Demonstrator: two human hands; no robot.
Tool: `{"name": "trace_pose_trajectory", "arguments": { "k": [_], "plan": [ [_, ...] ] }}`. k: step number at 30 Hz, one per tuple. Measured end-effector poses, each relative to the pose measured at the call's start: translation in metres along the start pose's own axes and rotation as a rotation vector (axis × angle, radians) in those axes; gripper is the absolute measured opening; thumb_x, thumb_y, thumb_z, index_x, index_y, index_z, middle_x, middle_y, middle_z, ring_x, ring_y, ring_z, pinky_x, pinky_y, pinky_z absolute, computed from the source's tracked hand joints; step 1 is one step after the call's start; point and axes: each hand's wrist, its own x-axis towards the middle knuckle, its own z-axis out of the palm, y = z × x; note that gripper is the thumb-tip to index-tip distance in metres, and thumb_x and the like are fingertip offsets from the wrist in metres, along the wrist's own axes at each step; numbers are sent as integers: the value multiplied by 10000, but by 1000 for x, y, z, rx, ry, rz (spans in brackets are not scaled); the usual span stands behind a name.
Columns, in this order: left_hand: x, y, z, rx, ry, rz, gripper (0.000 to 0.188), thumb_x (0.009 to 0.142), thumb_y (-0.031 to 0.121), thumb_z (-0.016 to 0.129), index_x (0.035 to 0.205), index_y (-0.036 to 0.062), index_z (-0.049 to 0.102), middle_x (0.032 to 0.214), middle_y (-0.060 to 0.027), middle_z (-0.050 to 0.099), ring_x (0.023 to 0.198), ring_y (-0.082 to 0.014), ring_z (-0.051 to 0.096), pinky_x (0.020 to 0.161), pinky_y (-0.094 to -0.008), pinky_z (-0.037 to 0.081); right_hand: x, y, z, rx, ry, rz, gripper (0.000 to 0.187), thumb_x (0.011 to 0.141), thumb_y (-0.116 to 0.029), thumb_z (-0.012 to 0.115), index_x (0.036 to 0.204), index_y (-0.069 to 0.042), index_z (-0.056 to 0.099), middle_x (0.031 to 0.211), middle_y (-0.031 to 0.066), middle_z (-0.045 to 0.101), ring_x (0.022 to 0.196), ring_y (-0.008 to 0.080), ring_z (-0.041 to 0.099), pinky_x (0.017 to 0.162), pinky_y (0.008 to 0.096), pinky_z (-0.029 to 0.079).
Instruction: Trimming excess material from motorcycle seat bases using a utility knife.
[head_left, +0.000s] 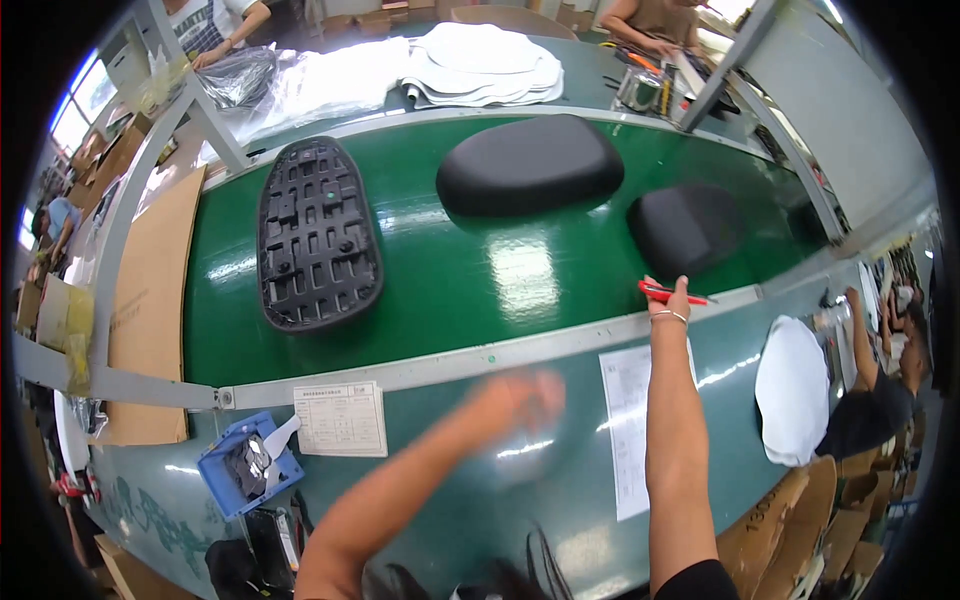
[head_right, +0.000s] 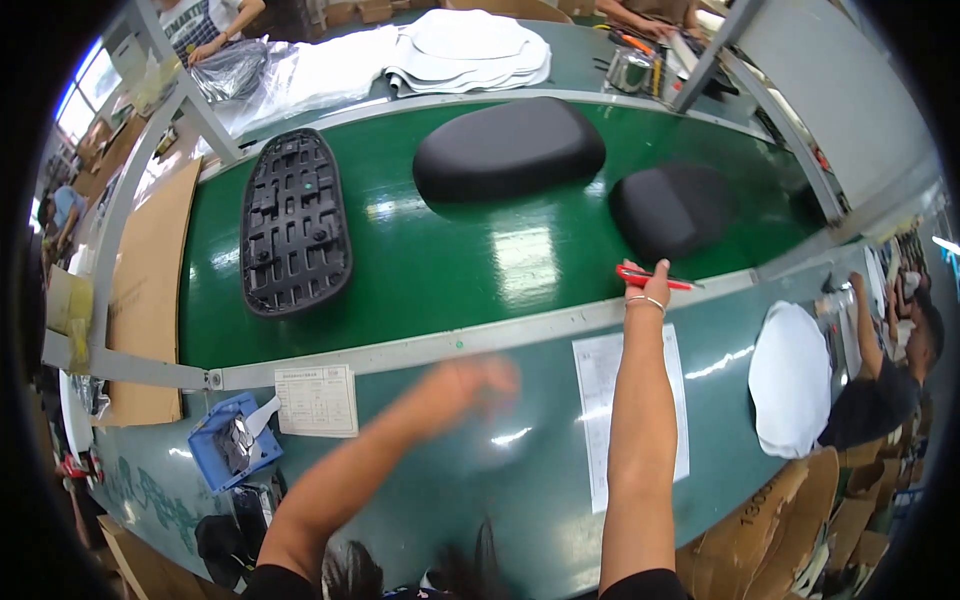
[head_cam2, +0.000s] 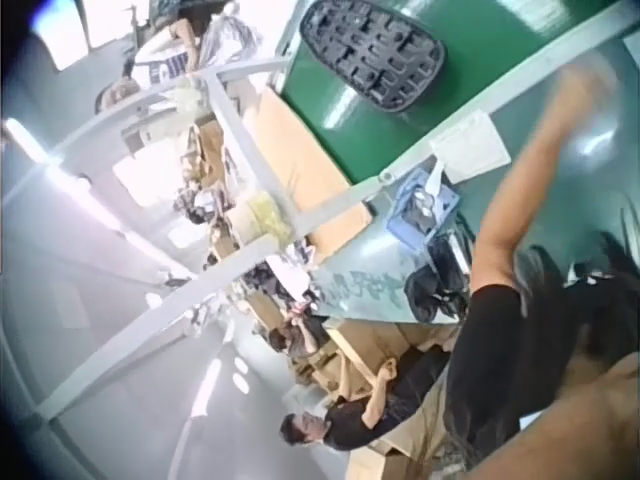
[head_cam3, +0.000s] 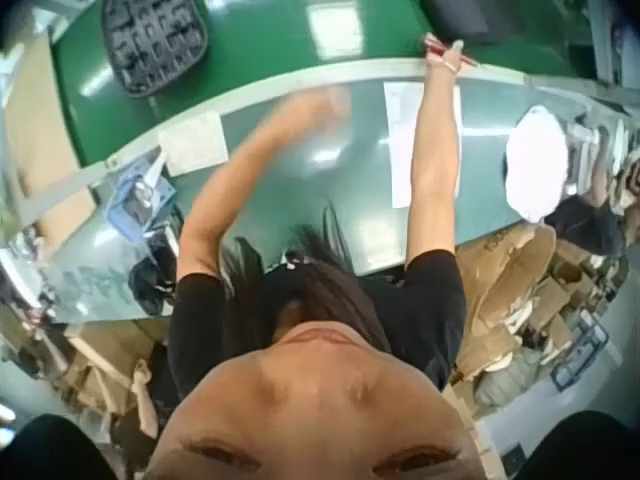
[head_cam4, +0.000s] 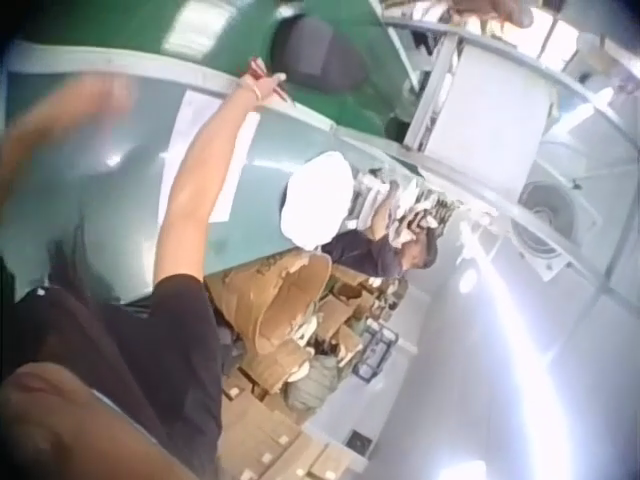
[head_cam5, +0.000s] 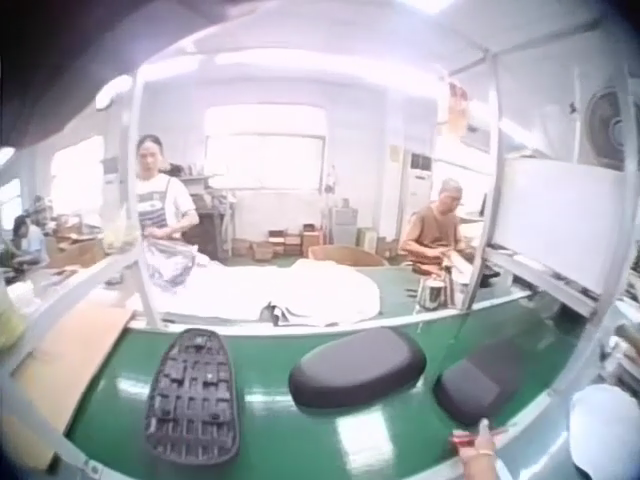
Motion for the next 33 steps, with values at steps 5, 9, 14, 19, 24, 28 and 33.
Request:
{"name": "trace_pose_trajectory", "arguments": {
  "k": [5, 9, 14, 19, 24, 28, 33],
  "plan": [
    [138, 6, -179, -888, 1288, 235, 833, 871, 504, 557, 1343, -93, 218, 1261, -258, 376, 1106, -365, 462, 979, -473, 394, 28, 26, 25, 93, 285, -136, 614, 831, -318, 676, 1206, 34, 340, 991, 213, 547, 724, 345, 612, 596, 481, 583],
    [185, 31, -206, -702, 1334, 83, 732, 755, 539, 677, 1129, -59, 478, 1033, -122, 474, 891, -227, 471, 799, -346, 462, 29, -10, 13, 66, 146, -140, 508, 822, -328, 692, 1145, -9, 465, 1092, 132, 563, 816, 306, 603, 635, 481, 543],
    [179, 51, -239, -632, 1107, 16, 640, 663, 465, 790, 1045, 31, 514, 989, -64, 514, 811, -186, 472, 712, -295, 417, -51, -62, -49, -118, -210, -78, 411, 859, -299, 658, 1183, -79, 534, 1125, 70, 590, 987, 242, 563, 837, 397, 489],
    [169, 108, -162, -645, 947, 373, 498, 702, 338, 793, 1043, 96, 523, 887, -31, 593, 764, -149, 535, 784, -300, 418, -160, -141, -160, -277, -173, 19, 361, 910, -318, 576, 1165, -63, 551, 1161, 67, 599, 1015, 227, 593, 869, 376, 495],
    [33, 152, -27, 418, 878, 481, 365, 765, 303, 732, 892, 22, 538, 829, -99, 566, 764, -198, 549, 663, -325, 446, -261, -172, -256, -355, 147, 9, 324, 929, -311, 546, 1141, -67, 532, 970, 59, 631, 825, 211, 636, 673, 335, 547],
    [-91, 97, 76, 1283, 298, 632, 230, 657, 216, 684, 721, 117, 486, 765, -61, 461, 712, -233, 497, 577, -358, 414, -339, -179, -298, -1317, 229, -346, 432, 885, -257, 593, 1248, -57, 474, 989, 35, 579, 632, 66, 476, 466, 208, 391],
    [-220, -6, 192, 1324, -43, 391, 137, 691, 183, 579, 806, 157, 510, 833, -4, 459, 816, -161, 478, 664, -294, 362, -409, -120, -272, -1248, -273, -173, 403, 835, -250, 666, 1163, -38, 563, 929, 17, 597, 764, 93, 532, 616, 232, 443]
  ]
}}
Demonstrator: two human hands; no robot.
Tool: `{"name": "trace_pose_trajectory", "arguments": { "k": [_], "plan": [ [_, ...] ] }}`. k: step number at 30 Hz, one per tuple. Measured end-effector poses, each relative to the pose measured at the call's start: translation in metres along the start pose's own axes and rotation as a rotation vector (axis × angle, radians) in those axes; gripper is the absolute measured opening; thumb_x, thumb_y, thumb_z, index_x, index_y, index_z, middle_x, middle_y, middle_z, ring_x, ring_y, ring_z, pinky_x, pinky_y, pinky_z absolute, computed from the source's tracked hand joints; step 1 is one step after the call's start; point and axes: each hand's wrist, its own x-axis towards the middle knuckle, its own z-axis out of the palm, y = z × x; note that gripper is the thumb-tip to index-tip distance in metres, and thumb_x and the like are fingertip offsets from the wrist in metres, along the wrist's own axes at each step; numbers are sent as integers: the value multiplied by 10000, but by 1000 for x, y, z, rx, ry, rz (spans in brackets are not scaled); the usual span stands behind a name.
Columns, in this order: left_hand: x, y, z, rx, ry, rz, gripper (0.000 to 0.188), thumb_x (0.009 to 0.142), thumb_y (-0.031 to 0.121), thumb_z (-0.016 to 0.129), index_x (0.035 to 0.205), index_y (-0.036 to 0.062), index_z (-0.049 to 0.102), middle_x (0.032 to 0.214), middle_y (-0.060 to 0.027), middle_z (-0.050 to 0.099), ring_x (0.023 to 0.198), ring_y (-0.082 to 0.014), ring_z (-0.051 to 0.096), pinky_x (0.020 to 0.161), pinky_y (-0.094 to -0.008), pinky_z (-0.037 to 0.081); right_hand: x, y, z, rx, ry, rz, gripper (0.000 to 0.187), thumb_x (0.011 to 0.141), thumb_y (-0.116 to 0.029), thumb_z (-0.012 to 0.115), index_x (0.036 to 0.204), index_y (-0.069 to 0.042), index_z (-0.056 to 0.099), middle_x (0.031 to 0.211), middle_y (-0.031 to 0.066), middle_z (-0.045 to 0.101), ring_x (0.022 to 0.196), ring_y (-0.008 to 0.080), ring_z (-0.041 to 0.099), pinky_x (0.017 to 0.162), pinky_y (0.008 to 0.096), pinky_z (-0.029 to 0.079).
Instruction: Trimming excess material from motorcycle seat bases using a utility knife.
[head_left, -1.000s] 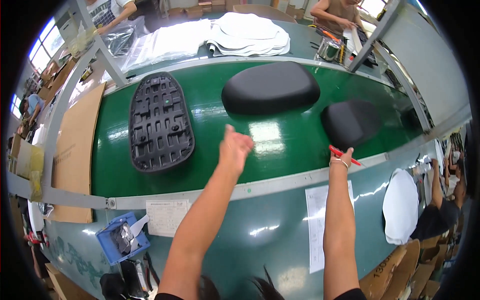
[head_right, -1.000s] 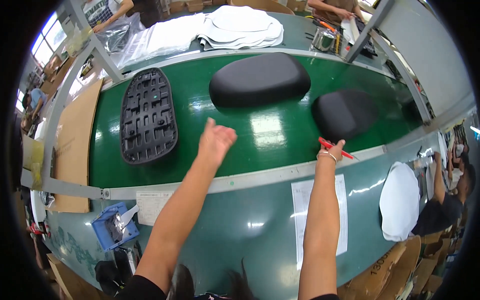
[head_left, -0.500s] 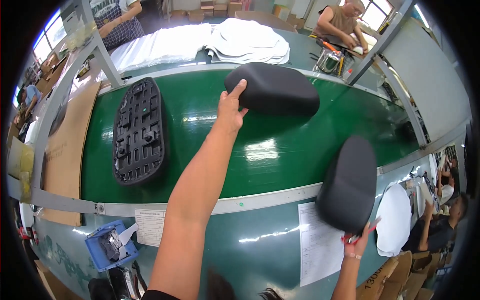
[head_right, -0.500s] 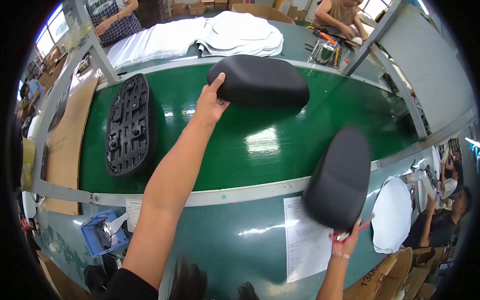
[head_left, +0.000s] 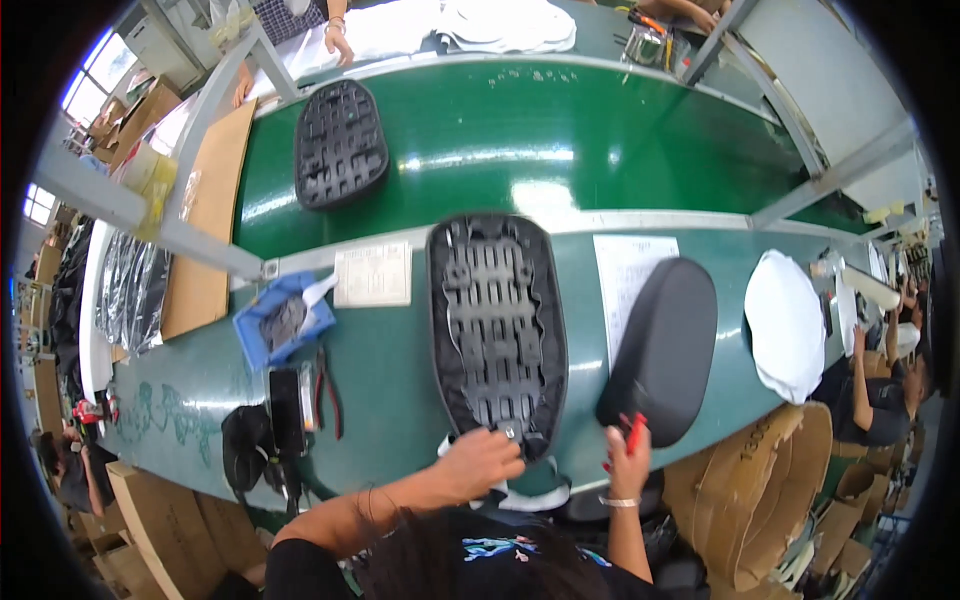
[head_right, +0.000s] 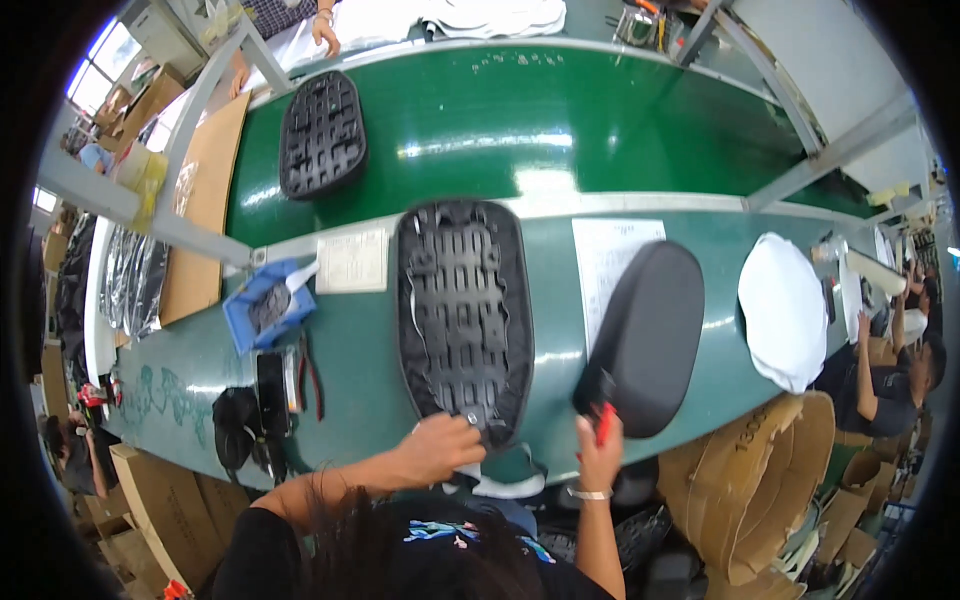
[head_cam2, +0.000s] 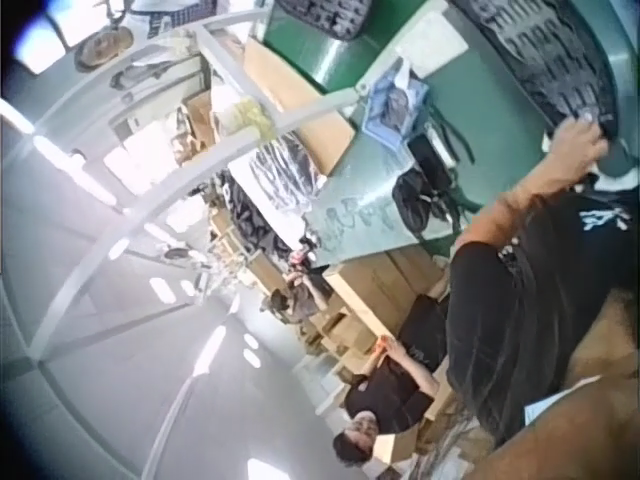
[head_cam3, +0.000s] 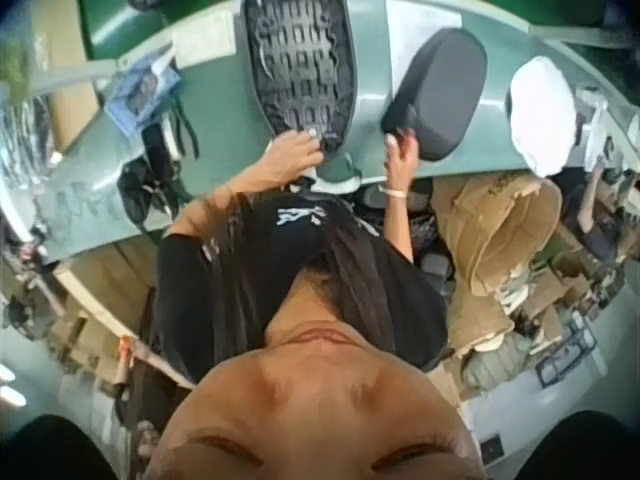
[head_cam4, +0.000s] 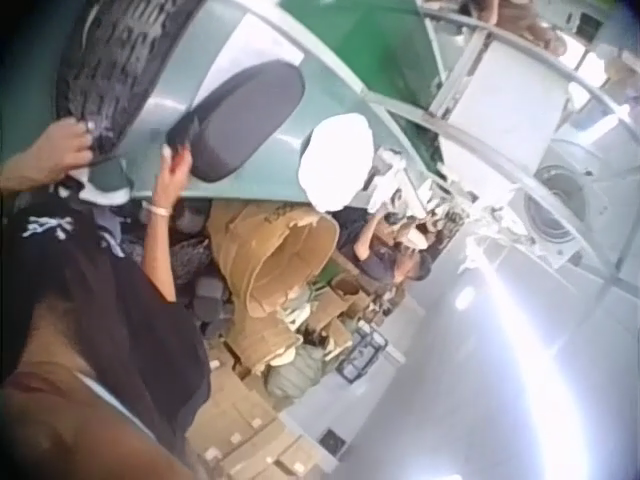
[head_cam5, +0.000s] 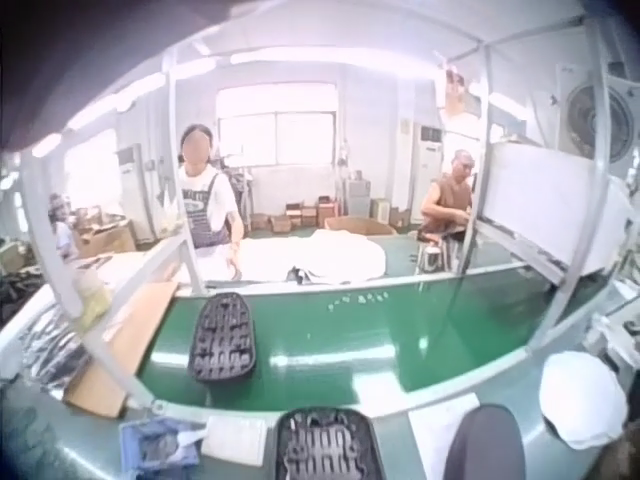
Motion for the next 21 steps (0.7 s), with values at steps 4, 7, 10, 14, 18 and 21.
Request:
{"name": "trace_pose_trajectory", "arguments": {
  "k": [4, 7, 10, 14, 18, 21],
  "plan": [
    [-40, 102, 60, -224, 11, -26, 138, 737, 242, 546, 830, 154, 494, 804, -14, 432, 801, -166, 482, 636, -279, 383, -22, -16, 41, 15, -303, -96, 411, 795, -240, 707, 1108, -13, 568, 912, 45, 600, 841, 144, 540, 790, 277, 433],
    [-53, 143, 100, -394, -19, -51, 141, 777, 267, 535, 842, 151, 487, 791, -29, 426, 776, -191, 498, 575, -317, 416, -39, 1, 35, 27, -460, -140, 412, 753, -217, 737, 1075, -12, 583, 923, 71, 624, 858, 160, 567, 809, 285, 439],
    [-50, 151, 69, -809, 136, -274, 131, 781, 184, 616, 790, 100, 516, 792, -94, 493, 706, -268, 558, 586, -366, 444, -62, 4, 16, -147, -632, -149, 407, 759, -228, 730, 1076, -17, 586, 936, 87, 642, 854, 169, 588, 805, 290, 444],
    [-36, 100, 53, -185, 647, -849, 165, 795, 192, 658, 837, 65, 561, 817, -86, 556, 777, -279, 517, 692, -400, 374, -81, 16, 11, -254, -561, -108, 414, 804, -260, 684, 1130, -39, 558, 970, 128, 644, 871, 237, 616, 795, 311, 462],
    [-24, 74, 73, 10, 640, -1048, 297, 740, 322, 717, 859, 82, 589, 853, -62, 534, 860, -259, 493, 767, -401, 335, -91, 4, 14, -342, -377, -610, 426, 883, -226, 575, 1276, -106, 463, 939, 182, 627, 836, 366, 618, 710, 380, 496],
    [-18, 75, 83, 25, 681, -1077, 215, 720, 271, 729, 769, 99, 611, 824, -44, 526, 843, -243, 475, 762, -387, 310, -98, -24, 8, -633, -502, -654, 441, 890, -190, 546, 1317, -160, 438, 835, 151, 606, 730, 359, 607, 614, 431, 489]
  ]
}}
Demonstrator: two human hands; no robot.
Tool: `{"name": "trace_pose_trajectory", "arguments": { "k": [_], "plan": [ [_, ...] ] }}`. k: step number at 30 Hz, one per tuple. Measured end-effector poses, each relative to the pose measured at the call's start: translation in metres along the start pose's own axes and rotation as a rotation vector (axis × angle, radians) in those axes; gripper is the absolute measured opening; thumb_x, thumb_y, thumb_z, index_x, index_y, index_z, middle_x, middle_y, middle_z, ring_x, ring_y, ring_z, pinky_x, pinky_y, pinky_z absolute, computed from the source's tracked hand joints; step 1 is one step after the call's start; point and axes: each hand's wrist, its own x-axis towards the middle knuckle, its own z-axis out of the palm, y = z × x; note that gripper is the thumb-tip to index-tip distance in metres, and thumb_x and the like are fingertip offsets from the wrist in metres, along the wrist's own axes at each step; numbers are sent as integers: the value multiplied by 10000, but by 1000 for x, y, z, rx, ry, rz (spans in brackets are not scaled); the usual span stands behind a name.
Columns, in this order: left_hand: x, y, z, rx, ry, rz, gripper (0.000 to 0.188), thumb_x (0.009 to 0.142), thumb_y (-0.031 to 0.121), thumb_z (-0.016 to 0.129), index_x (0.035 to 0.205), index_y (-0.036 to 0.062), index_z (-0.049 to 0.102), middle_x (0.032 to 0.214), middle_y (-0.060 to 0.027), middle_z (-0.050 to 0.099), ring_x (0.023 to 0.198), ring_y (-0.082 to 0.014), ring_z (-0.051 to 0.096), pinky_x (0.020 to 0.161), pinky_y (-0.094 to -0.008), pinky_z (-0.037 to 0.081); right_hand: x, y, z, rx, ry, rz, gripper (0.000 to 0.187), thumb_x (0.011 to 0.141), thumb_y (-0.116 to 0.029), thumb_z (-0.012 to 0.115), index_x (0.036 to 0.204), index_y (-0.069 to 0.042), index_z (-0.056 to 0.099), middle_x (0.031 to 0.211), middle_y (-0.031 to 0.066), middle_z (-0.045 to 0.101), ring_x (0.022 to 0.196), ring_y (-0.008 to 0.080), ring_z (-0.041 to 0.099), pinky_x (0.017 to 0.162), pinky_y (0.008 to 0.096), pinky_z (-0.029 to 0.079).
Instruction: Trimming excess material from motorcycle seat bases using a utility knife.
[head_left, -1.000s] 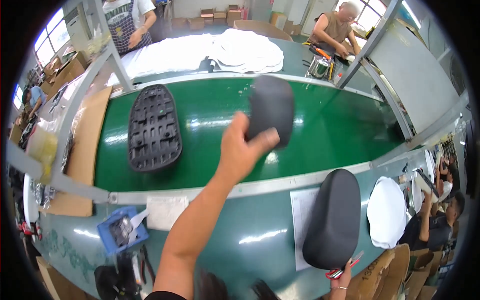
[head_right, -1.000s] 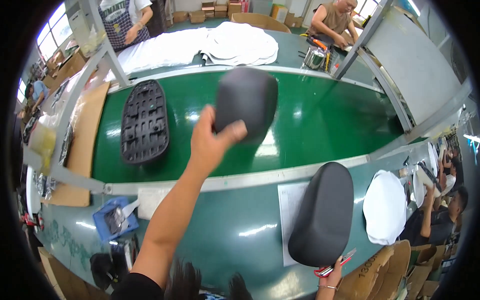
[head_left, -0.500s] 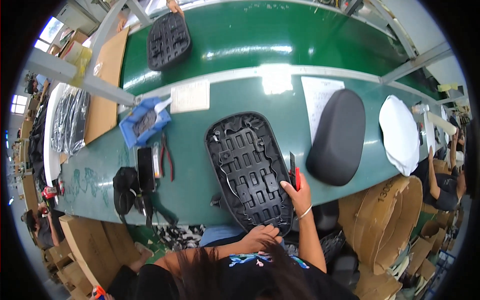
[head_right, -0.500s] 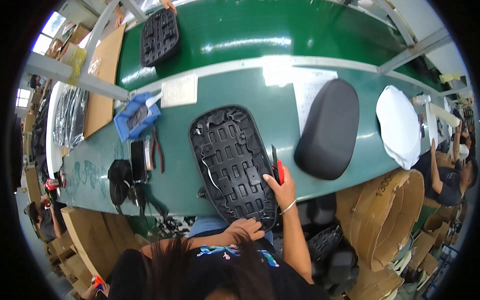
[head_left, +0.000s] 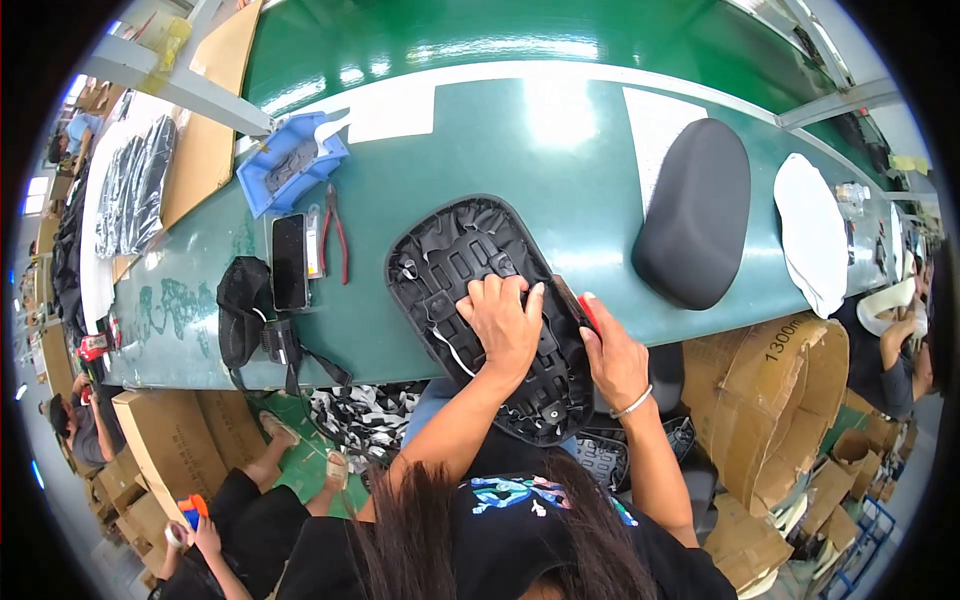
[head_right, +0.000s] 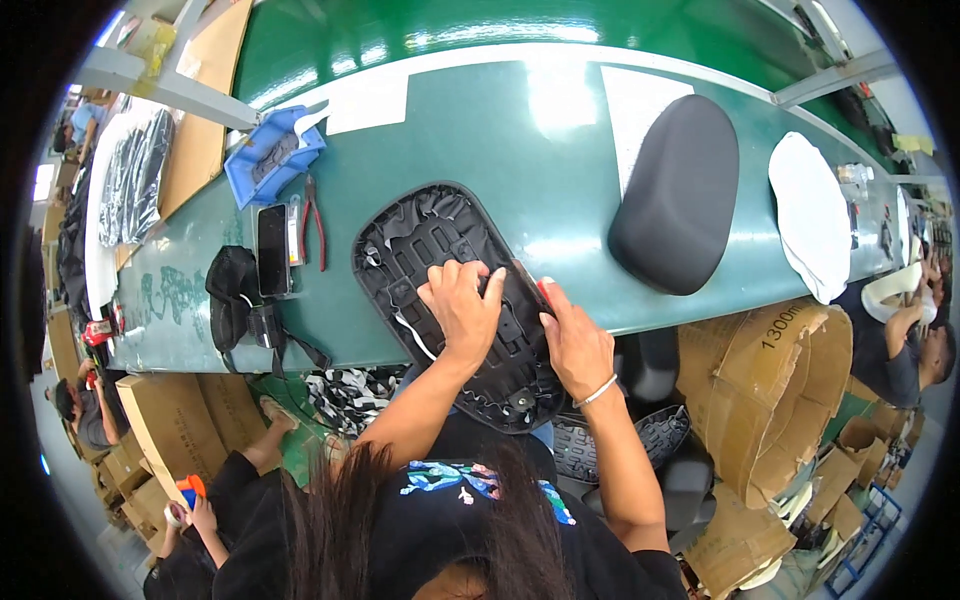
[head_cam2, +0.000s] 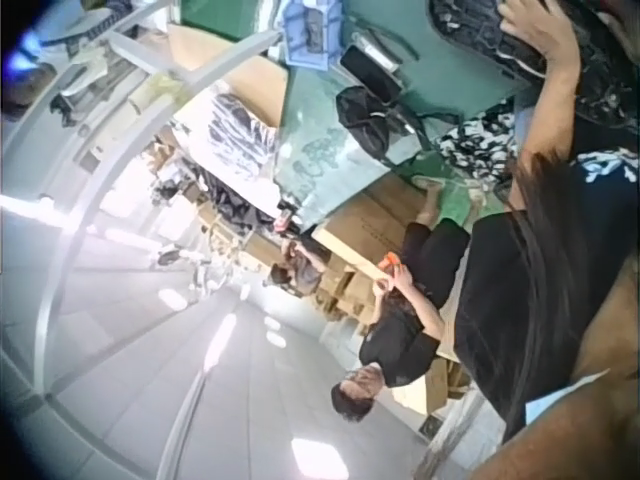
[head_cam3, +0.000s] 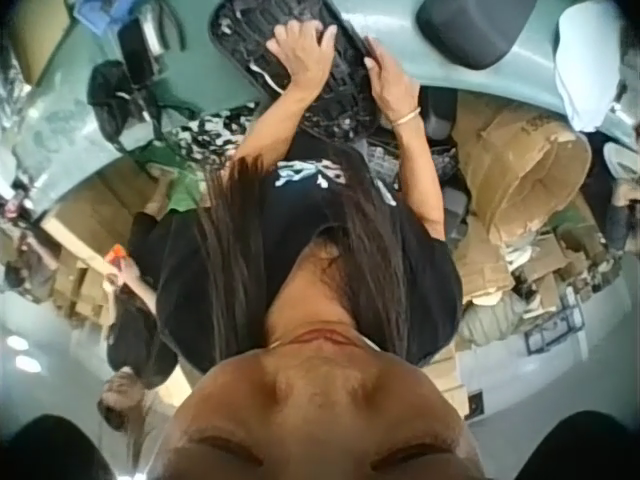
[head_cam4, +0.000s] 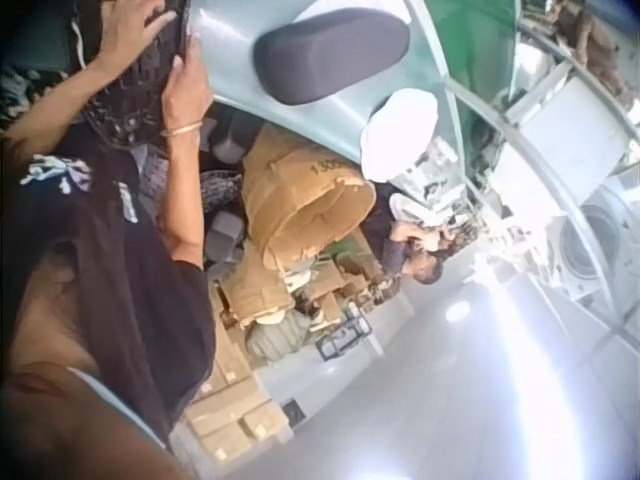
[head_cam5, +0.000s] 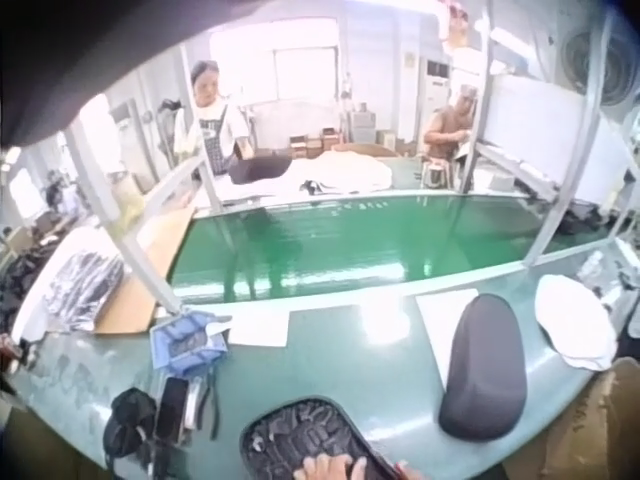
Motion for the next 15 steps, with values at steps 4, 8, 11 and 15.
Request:
{"name": "trace_pose_trajectory", "arguments": {
  "k": [4, 8, 11, 15],
  "plan": [
    [2, -3, 0, -123, -44, -17, 139, 716, 203, 724, 720, 105, 626, 742, -18, 519, 817, -231, 475, 741, -376, 296, 30, -12, -13, -213, -178, -109, 467, 874, -177, 531, 1327, -207, 422, 772, 137, 580, 651, 345, 597, 559, 460, 475],
    [6, -7, 1, -293, -94, -115, 139, 721, 196, 718, 685, 98, 625, 710, -11, 527, 792, -214, 483, 742, -369, 302, 30, -16, -12, -430, -283, -109, 469, 875, -149, 485, 1334, -206, 408, 777, 174, 582, 650, 357, 607, 555, 466, 477],
    [10, -19, -13, -552, -196, -309, 165, 753, 213, 687, 693, 70, 630, 717, -30, 545, 772, -197, 507, 757, -346, 361, -13, -7, -23, -374, -390, -28, 452, 891, -192, 508, 1334, -214, 419, 720, 188, 575, 567, 375, 593, 516, 466, 476],
    [23, -1, -21, -592, -377, -378, 198, 826, 214, 640, 796, 21, 610, 717, -56, 552, 681, -166, 544, 644, -303, 440, -24, -4, -22, -298, -343, 60, 453, 883, -190, 527, 1325, -197, 425, 770, 192, 606, 589, 376, 597, 533, 476, 477]
  ]
}}
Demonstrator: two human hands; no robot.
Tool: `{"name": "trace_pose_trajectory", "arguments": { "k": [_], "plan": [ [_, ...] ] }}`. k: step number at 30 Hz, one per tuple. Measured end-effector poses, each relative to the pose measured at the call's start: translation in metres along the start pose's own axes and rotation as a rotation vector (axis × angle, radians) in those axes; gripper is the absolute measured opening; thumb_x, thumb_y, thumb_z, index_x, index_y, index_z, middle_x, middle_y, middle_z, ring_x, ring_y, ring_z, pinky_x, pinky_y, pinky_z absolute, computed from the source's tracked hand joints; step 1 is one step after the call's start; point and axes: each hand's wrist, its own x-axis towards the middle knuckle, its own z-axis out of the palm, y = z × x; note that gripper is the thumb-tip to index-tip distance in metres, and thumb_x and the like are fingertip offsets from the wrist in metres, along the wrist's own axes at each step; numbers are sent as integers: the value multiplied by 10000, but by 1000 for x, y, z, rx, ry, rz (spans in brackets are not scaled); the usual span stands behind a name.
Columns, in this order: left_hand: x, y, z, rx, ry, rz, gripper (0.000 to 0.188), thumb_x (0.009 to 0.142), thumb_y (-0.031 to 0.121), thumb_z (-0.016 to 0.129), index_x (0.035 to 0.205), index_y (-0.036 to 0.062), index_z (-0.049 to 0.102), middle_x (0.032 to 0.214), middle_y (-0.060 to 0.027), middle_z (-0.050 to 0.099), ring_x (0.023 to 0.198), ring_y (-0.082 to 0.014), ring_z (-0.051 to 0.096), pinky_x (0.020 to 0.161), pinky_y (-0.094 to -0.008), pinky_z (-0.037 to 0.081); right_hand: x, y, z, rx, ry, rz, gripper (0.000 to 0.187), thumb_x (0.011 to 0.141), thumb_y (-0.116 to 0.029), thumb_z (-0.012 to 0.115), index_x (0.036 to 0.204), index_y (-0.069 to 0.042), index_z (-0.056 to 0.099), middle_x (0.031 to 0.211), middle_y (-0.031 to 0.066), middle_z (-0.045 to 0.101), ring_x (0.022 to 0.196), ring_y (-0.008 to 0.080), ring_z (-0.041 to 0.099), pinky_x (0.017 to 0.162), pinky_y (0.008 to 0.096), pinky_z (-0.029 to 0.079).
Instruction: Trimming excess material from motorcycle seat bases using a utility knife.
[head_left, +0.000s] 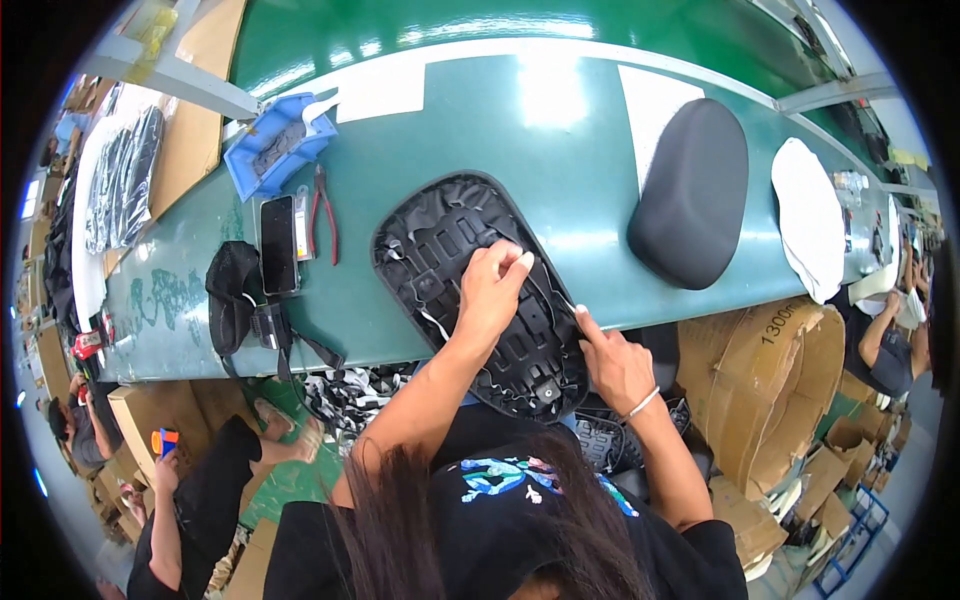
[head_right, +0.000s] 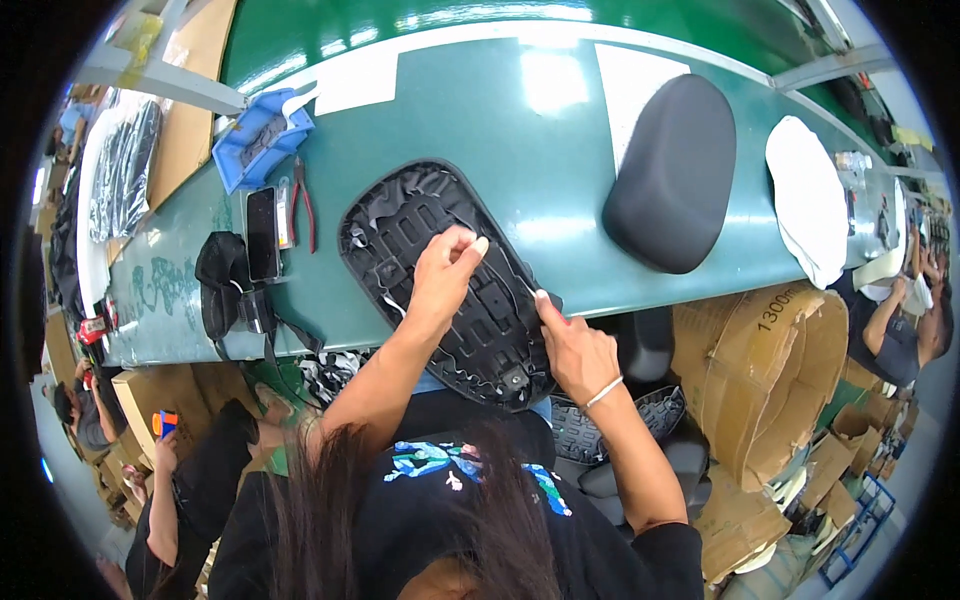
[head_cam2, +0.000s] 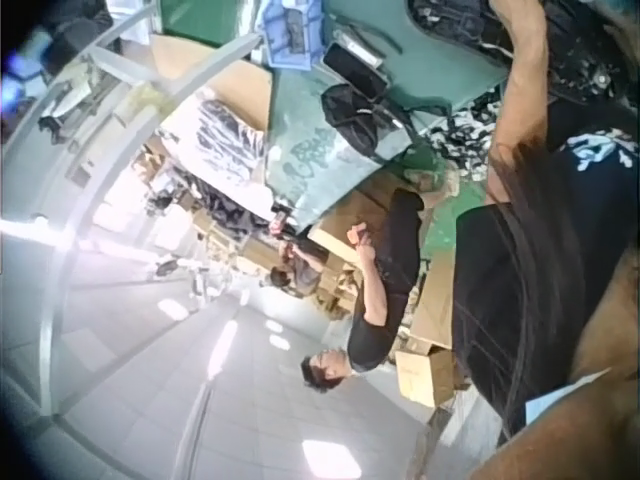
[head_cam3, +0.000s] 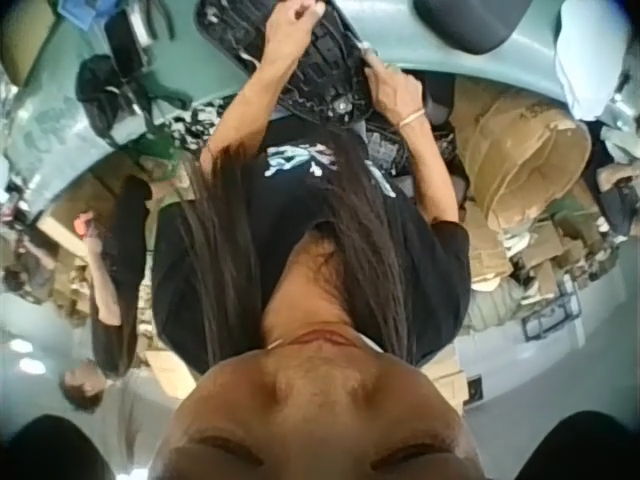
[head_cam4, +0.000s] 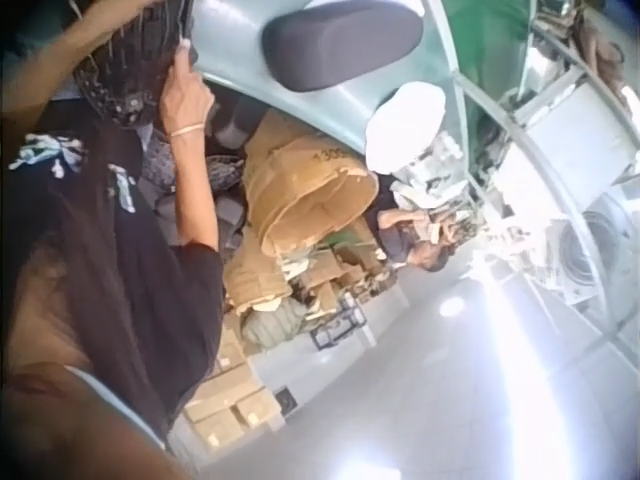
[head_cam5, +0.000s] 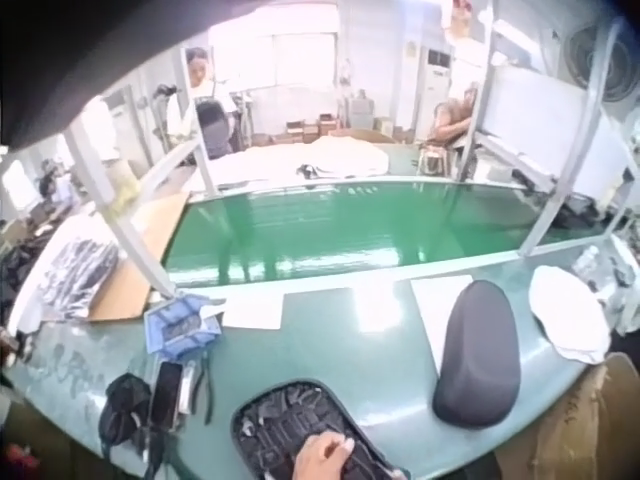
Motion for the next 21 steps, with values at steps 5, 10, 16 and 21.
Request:
{"name": "trace_pose_trajectory", "arguments": {
  "k": [5, 10, 16, 21],
  "plan": [
    [14, 7, 8, -494, -292, -448, 171, 912, 219, 536, 893, 50, 528, 703, -54, 589, 607, -163, 571, 626, -313, 488, -16, 5, 20, 57, 65, 26, 448, 885, -207, 536, 1320, -193, 429, 780, 190, 584, 615, 369, 601, 536, 456, 479],
    [10, 10, 1, -874, -320, -665, 248, 952, 270, 496, 874, 45, 566, 736, -33, 577, 666, -164, 576, 678, -358, 504, -65, 33, 53, 94, 115, 40, 507, 880, -197, 558, 1362, -209, 398, 747, 140, 527, 592, 337, 578, 509, 441, 459],
    [-41, -10, 23, -454, -569, -451, 364, 977, 342, 432, 806, 60, 587, 717, -35, 555, 690, -169, 562, 724, -324, 474, -68, 31, 58, 102, 152, 60, 495, 872, -187, 574, 1341, -200, 418, 738, 135, 516, 584, 333, 573, 497, 440, 452],
    [-3, 55, -62, -549, -680, -692, 284, 963, 281, 452, 759, 90, 501, 537, 61, 339, 443, -73, 333, 600, -305, 427, -127, 20, 84, 141, 128, 199, 508, 876, -189, 568, 1357, -173, 406, 749, 153, 524, 558, 349, 569, 492, 454, 457]
  ]
}}
